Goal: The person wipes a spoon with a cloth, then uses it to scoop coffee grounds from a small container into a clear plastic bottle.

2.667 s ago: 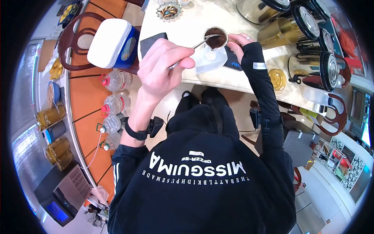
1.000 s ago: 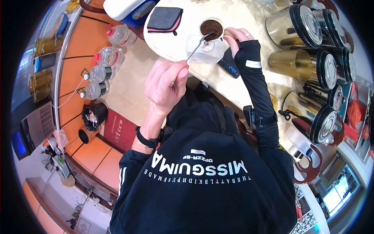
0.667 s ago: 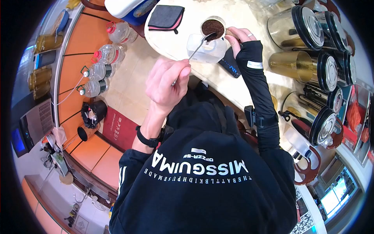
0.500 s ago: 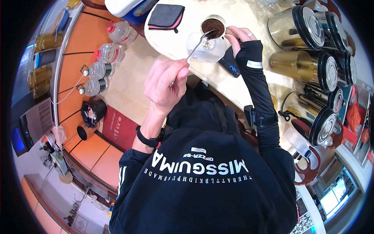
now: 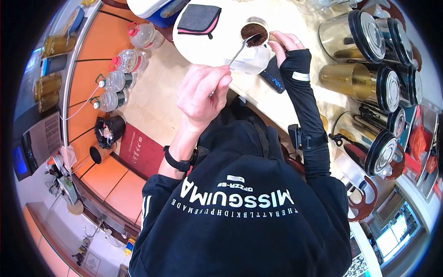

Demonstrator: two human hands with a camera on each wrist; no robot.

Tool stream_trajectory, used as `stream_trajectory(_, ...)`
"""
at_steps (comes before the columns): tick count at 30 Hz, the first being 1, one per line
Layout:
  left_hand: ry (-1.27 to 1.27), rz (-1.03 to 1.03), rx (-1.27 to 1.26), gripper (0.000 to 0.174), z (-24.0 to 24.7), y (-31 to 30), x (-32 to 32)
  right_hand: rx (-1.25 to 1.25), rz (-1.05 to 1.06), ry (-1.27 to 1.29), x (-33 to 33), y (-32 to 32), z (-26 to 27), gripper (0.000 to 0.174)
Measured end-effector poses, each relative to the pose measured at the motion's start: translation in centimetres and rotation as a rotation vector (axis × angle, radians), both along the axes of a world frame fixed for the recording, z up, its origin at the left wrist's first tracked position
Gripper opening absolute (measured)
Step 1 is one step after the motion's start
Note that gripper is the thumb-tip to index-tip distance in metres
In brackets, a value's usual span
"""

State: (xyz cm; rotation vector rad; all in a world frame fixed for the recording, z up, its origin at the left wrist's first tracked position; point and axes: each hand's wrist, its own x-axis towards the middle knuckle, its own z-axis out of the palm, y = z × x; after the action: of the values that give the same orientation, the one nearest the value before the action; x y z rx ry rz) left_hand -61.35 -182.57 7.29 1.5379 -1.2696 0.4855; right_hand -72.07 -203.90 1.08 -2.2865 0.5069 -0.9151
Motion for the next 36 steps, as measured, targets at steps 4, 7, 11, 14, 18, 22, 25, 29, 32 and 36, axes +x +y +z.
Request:
stream_trajectory(4,0.014,0.01,0.054,0.009,0.1,0.3,-0.1,0.008,0.01,0.028,-0.1,0.0,0.5,0.022)
stream_trajectory(7,0.019,0.027,0.091,0.009,0.5,0.9,-0.5,-0.04,0.005,0.04,-0.2,-0.2,0.2,0.024)
stream_trajectory(11,0.004,0.039,0.072,0.01,0.8,1.2,-0.9,-0.033,0.015,0.04,-0.2,-0.2,0.5,0.024)
stream_trajectory(14,0.029,0.052,0.039,0.01,1.0,0.9,-1.0,-0.009,0.019,0.038,-0.2,-0.1,1.0,0.024)
stream_trajectory(18,0.022,0.06,0.052,0.01,0.7,0.5,-0.8,-0.024,0.017,0.044,-0.1,0.0,1.1,0.023)
stream_trajectory(22,0.02,0.056,0.065,0.009,0.4,1.1,-1.2,-0.036,0.022,0.056,-0.1,0.2,1.5,0.022)
stream_trajectory(25,0.031,0.059,0.054,0.009,0.6,1.2,-1.3,-0.024,0.022,0.033,-0.2,-0.1,1.0,0.023)
stream_trajectory(29,0.035,0.069,0.041,0.01,0.6,0.6,-1.0,-0.027,0.018,0.037,-0.1,0.0,1.1,0.023)
stream_trajectory(32,0.038,0.061,0.008,0.011,0.0,0.1,-0.9,-0.024,0.014,0.033,-0.1,0.0,1.0,0.023)
stream_trajectory(36,0.035,0.065,0.089,0.009,0.7,1.3,-1.3,-0.024,0.014,0.034,-0.1,0.2,1.0,0.023)
